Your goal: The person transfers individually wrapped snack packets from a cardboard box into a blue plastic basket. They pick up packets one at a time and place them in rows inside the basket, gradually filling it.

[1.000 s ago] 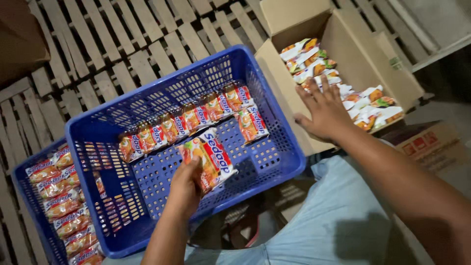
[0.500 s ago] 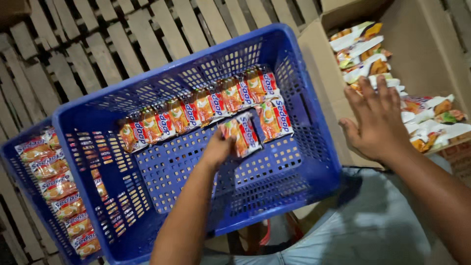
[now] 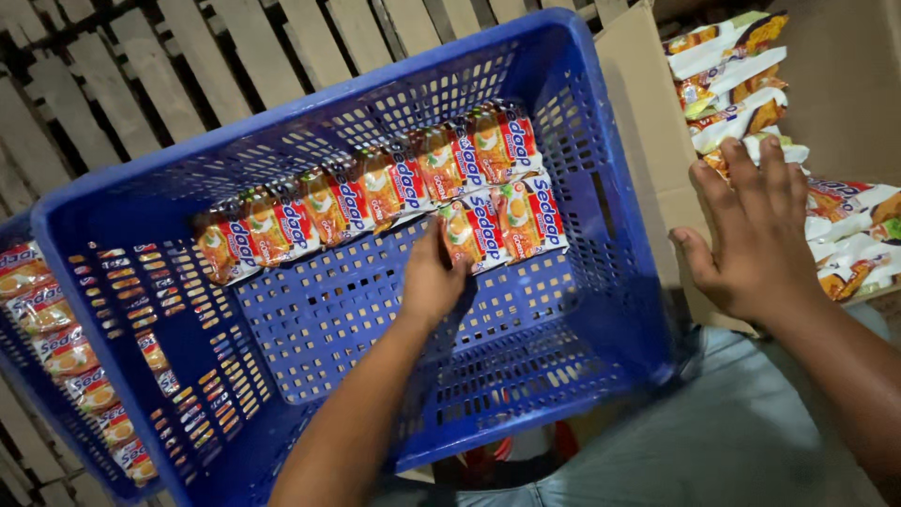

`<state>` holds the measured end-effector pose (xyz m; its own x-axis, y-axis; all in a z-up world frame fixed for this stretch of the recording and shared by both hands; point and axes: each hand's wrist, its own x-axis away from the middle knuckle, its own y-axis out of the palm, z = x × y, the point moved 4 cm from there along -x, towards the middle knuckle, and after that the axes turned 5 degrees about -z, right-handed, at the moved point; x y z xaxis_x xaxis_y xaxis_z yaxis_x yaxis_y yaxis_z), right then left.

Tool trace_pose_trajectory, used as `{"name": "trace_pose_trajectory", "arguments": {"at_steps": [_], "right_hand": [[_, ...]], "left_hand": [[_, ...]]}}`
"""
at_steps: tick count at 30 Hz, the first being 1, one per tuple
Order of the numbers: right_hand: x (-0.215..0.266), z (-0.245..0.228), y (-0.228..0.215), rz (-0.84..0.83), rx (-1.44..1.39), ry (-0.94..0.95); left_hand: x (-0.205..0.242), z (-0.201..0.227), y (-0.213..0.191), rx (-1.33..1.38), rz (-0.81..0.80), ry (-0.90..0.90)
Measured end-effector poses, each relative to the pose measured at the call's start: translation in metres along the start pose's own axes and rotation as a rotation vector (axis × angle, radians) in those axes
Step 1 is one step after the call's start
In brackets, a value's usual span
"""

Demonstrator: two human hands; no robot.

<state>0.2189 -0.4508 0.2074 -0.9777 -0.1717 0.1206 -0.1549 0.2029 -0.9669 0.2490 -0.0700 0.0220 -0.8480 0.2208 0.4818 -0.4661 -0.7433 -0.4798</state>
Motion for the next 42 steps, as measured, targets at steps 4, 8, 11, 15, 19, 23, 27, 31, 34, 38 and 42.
{"name": "trace_pose_trajectory", "arguments": {"at_steps": [4, 8, 11, 15, 19, 23, 27, 31, 34, 38, 42], "right_hand": [[0.0, -0.001, -0.001, 0.018, 0.005, -0.025], [0.001, -0.002, -0.002, 0.016, -0.005, -0.014], [0.002, -0.001, -0.001, 0.023, 0.013, -0.028], [0.002, 0.002, 0.001, 0.043, 0.008, -0.045], [0.003, 0.002, 0.002, 0.047, 0.008, -0.045], [0.007, 0.007, 0.007, 0.066, 0.007, -0.028], [0.009, 0.017, 0.017, 0.16, 0.081, -0.078], [0.009, 0.015, 0.017, 0.148, 0.148, -0.014], [0.01, 0.014, 0.014, 0.151, 0.161, -0.008], [0.013, 0.02, 0.016, 0.119, 0.019, 0.003], [0.024, 0.042, -0.034, 0.265, -0.197, 0.028]], "left_hand": [[-0.018, -0.004, 0.012, -0.054, -0.014, -0.025], [-0.025, -0.004, 0.012, -0.054, 0.008, -0.021], [-0.027, -0.007, 0.011, -0.028, 0.033, -0.023], [-0.009, 0.037, -0.017, 0.323, -0.162, -0.288], [-0.012, 0.013, -0.017, 0.399, -0.171, -0.236], [0.018, 0.037, -0.038, 0.282, -0.179, -0.223], [0.077, 0.091, -0.041, 0.024, -0.099, 0.017], [0.157, 0.123, -0.01, -0.045, -0.29, 0.102], [0.193, 0.123, 0.013, -0.265, -0.392, 0.145], [0.194, 0.108, 0.029, -0.391, -0.195, 0.216], [0.187, 0.104, 0.032, -0.517, -0.062, -0.045]]}}
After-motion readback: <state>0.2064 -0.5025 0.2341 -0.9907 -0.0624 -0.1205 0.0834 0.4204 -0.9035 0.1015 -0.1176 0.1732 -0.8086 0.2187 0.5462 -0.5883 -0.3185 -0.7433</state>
